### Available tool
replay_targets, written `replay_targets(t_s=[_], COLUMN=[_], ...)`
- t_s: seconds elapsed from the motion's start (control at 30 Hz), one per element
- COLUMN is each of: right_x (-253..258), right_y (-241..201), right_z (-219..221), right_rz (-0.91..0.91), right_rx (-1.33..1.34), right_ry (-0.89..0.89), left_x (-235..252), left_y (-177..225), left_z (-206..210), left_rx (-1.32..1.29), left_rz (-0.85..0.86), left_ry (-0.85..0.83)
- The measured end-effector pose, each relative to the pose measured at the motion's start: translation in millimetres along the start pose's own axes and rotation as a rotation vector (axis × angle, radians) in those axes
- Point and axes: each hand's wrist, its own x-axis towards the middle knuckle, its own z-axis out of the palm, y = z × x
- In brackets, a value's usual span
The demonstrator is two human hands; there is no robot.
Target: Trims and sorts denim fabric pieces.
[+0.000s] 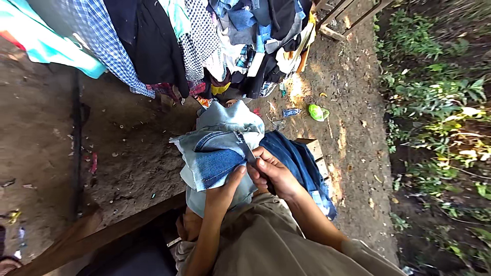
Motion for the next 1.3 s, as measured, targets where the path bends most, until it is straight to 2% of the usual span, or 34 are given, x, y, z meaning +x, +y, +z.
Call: replay_targets(t_s=[0.1,0.33,0.5,0.6,0.67,0.77,0.87,0.93,1.13,1.23,1.3], right_x=[-3.0,-21.1,-18.6,-12.4,-12.4,-13.7,-10.3,-7.5,-0.6,5.9,9.8], right_y=[-0.7,18.7,22.8,25.7,20.9,5.0,-1.1,-2.7,9.3,13.2,9.9], right_z=[0.8,-2.5,-8.0,-3.3,2.6,3.6,1.8,3.7,6.9,0.4,1.2], right_rz=[-0.028,-0.323,-0.584,-0.621,-0.467,-0.122,0.039,0.026,-0.260,-0.377,-0.339], right_rx=[-0.161,-0.937,-1.157,-0.929,-0.558,-0.025,0.159,0.038,-0.682,-0.753,-0.642], right_ry=[0.036,0.180,0.297,0.299,0.259,0.171,0.069,0.032,0.055,0.119,0.129], left_x=[7.7,2.2,-4.0,-1.8,-1.1,-2.3,-0.8,2.2,1.6,6.8,10.8], left_y=[-3.3,-7.0,-10.3,-6.0,-6.1,-7.9,-4.1,1.9,6.3,2.2,4.6], left_z=[-0.4,5.1,3.0,6.7,6.5,5.4,3.5,0.5,-4.1,-9.5,-11.6], left_rx=[0.077,0.141,0.110,0.102,0.078,-0.006,-0.061,-0.064,0.015,0.055,0.059], left_rz=[0.023,0.008,0.134,0.145,0.119,0.047,-0.021,-0.042,-0.039,-0.004,0.001], left_ry=[0.083,0.061,-0.002,0.022,0.027,0.033,0.073,0.099,0.098,0.048,0.025])
